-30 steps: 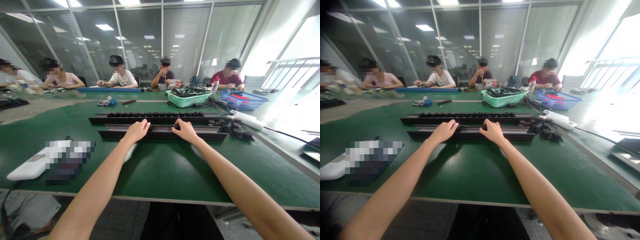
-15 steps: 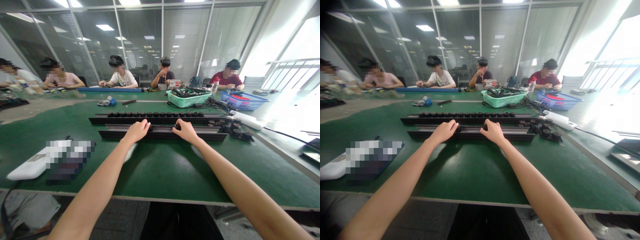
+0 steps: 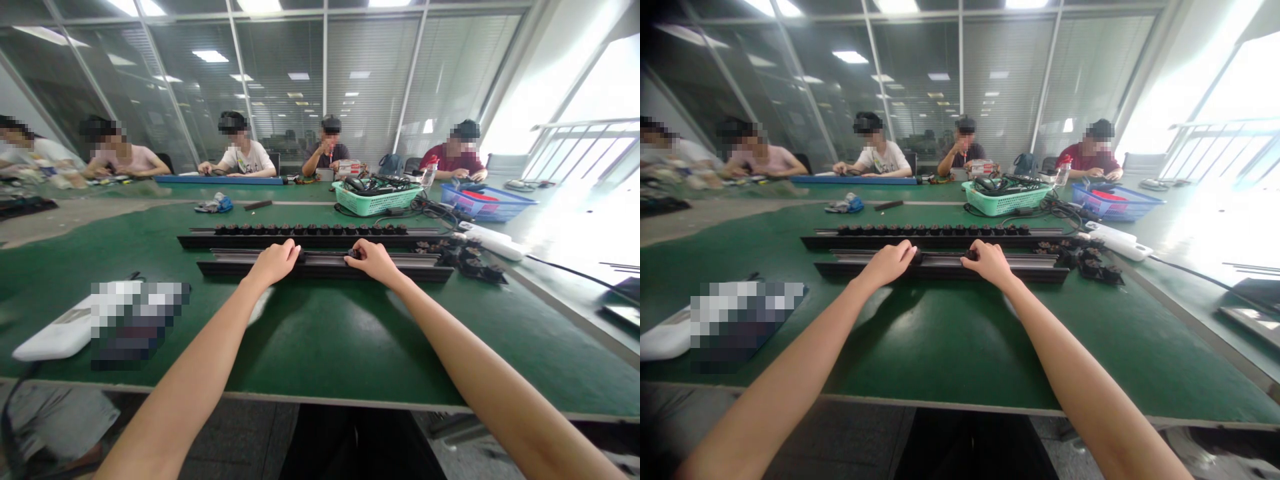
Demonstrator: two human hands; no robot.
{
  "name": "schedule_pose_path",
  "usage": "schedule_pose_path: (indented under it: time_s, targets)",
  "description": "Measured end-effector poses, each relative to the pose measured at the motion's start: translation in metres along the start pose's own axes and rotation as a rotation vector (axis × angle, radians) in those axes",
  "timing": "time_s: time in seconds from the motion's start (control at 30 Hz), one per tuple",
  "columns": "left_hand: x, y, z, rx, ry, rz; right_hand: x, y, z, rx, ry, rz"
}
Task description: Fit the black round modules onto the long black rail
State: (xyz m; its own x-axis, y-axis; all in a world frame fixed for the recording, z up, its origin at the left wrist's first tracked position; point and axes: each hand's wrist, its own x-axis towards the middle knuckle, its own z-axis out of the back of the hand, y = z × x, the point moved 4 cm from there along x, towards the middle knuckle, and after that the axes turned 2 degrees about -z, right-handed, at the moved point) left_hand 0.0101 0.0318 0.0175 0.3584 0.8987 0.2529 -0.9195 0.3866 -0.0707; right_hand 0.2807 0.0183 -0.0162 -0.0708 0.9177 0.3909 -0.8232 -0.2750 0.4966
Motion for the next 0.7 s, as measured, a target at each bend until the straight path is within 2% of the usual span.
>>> schedule_pose_path:
  time_s: [0.7]
  targets:
    - [0.0005,0.0010,0.0003,-0.013,-0.003,-0.013,0.0035,-0.0043,-0.0031,-0.059,-0.025,0.020]
